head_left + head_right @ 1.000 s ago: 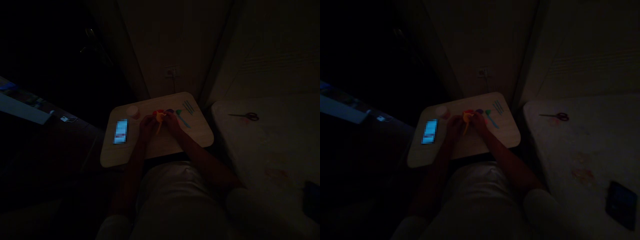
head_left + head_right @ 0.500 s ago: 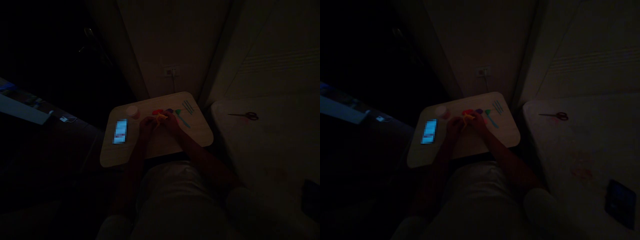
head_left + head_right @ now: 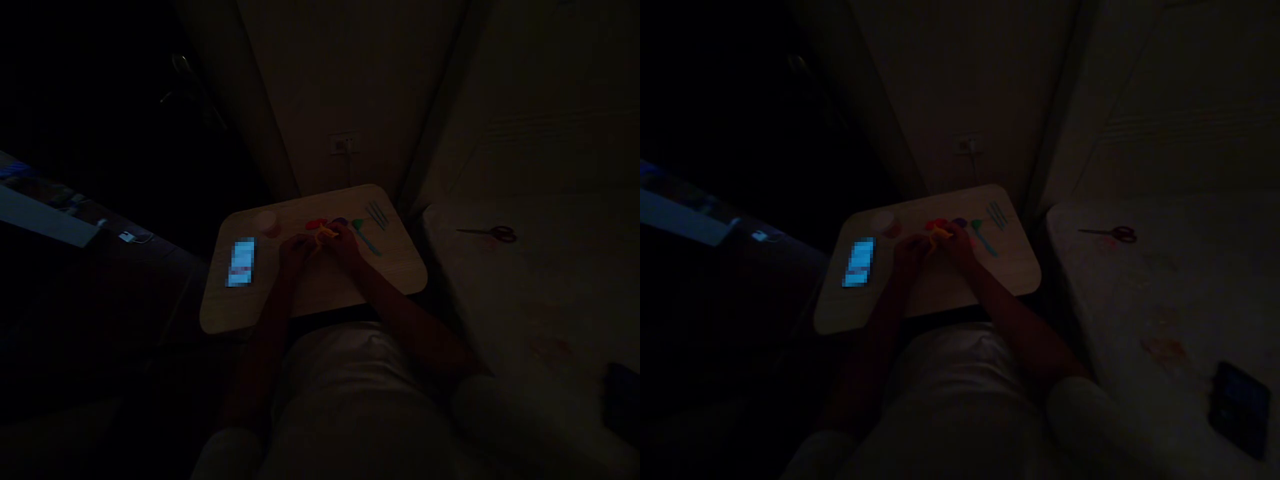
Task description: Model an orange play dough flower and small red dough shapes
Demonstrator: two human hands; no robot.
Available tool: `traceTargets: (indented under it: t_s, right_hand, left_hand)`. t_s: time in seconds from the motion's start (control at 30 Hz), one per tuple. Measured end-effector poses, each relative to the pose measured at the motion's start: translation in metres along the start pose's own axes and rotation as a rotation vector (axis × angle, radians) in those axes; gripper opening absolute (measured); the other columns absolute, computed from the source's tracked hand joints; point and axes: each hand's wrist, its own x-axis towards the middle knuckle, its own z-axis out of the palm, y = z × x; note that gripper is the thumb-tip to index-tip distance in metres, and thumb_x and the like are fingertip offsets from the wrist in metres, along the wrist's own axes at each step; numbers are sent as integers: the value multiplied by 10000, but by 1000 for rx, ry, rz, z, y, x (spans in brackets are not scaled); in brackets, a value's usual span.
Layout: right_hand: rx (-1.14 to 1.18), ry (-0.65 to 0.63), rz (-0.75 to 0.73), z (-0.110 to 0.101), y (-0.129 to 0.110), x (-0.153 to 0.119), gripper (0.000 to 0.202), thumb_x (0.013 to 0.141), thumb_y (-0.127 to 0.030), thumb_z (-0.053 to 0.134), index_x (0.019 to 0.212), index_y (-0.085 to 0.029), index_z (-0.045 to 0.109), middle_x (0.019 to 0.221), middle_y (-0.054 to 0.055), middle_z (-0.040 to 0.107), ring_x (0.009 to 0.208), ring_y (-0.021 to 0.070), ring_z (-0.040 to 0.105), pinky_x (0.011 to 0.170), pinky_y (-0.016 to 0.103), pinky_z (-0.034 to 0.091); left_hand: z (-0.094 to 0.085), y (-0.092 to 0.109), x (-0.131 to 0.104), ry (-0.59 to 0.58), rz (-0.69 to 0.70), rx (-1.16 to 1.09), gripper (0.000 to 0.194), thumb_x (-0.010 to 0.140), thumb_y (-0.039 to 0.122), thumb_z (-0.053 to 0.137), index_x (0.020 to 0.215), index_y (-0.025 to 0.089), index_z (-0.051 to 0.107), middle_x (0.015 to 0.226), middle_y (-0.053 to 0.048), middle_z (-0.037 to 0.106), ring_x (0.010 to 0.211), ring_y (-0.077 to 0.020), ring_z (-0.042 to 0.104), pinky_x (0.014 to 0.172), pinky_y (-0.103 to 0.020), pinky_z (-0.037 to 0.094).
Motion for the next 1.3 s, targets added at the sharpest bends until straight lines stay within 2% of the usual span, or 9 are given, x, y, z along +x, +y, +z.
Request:
traceTargets:
  t_s: [0.33,0.5,0.63,0.77,0.9,1.1,1.3]
  right_hand:
    - [-32,8,9,-1,-1,0,414,650,-490,802,884,-227,583,892,20,668,830,190,623,753,321,529]
    - [-38,-49,-10,1,0,1,396,661,-501,802,868,-236,592,877,16,676,823,195,627,752,330,530]
    - [-68,-66,-15,3,-1,-1,380,673,-499,802,872,-228,626,870,21,675,800,192,622,736,327,521]
    - [-20,-61,-3,5,0,-1,388,754,-566,714,934,-235,622,934,41,688,877,212,645,780,342,534]
    - [24,21,-7,6,7,0,410,792,-600,658,983,-246,579,974,46,674,922,214,648,802,349,549]
    - [-39,5,15,6,16,0,402,760,-505,727,1014,-267,526,950,20,639,870,194,639,731,323,554]
    - [-210,19,-56,4,7,-7,291,805,-403,674,1019,-255,544,867,6,632,764,182,621,671,317,520]
  left_hand:
    - [-2,-2,1,-65,-14,-45,223,707,382,841,762,176,776,813,-45,749,735,-176,662,670,-269,533]
    - [-2,-8,2,-65,-14,-102,267,715,434,851,758,193,746,769,-29,725,697,-162,657,630,-257,530]
    - [-1,-10,2,-74,-14,-160,322,695,428,872,869,195,733,878,-43,744,767,-169,689,678,-263,556]
    - [0,-12,4,-29,-62,-244,440,629,404,902,954,203,685,977,-61,745,833,-188,709,703,-278,573]
    - [-1,-13,5,28,-44,-236,410,652,371,877,948,214,641,941,-42,722,809,-173,695,668,-258,552]
    - [-1,-13,5,48,54,-174,352,684,311,828,959,225,627,889,-13,676,786,-150,665,663,-224,530]
    - [-4,-10,-1,45,71,-81,325,695,230,763,997,239,643,861,6,629,755,-147,614,650,-225,499]
